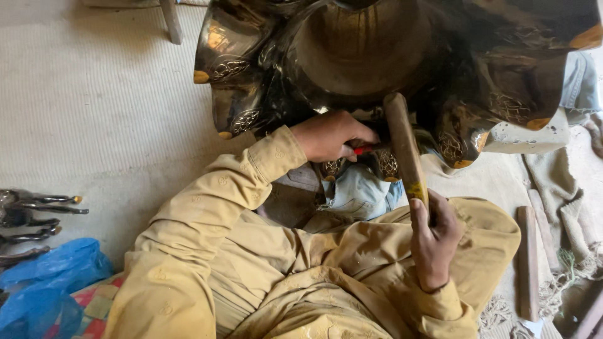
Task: The person sits on the floor and uses a hammer and a small red-handled chisel to engrave decorative patterns into the rim of a large, shiny metal bowl. They repeatedly strike the chisel to create fine details on the metal surface.
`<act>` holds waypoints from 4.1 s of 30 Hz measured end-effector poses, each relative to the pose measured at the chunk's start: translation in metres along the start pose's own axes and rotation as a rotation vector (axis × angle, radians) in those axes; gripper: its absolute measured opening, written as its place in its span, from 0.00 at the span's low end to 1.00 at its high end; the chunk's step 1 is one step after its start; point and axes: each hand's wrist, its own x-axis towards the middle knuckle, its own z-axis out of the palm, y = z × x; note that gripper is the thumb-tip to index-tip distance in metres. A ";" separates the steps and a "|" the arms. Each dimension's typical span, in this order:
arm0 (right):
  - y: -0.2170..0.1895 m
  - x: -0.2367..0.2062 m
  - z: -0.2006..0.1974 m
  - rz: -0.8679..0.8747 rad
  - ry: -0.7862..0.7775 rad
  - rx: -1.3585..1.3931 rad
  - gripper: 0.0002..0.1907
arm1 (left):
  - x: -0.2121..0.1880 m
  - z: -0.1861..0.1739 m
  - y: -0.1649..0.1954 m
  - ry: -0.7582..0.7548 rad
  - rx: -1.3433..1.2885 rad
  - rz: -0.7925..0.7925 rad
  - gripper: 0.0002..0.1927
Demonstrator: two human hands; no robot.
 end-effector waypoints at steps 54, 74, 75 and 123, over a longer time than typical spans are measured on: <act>-0.001 -0.032 0.036 -0.228 0.052 0.085 0.16 | -0.015 -0.009 0.005 -0.080 -0.014 0.236 0.25; -0.022 0.011 -0.002 -0.141 -0.083 0.133 0.15 | -0.047 0.008 0.012 0.304 0.040 -0.093 0.17; -0.027 0.018 -0.006 -0.094 -0.119 0.084 0.16 | -0.049 0.010 0.013 0.337 0.047 -0.170 0.16; -0.119 0.073 0.001 -0.207 -0.345 -0.378 0.20 | -0.076 0.042 0.024 0.782 0.038 -0.205 0.15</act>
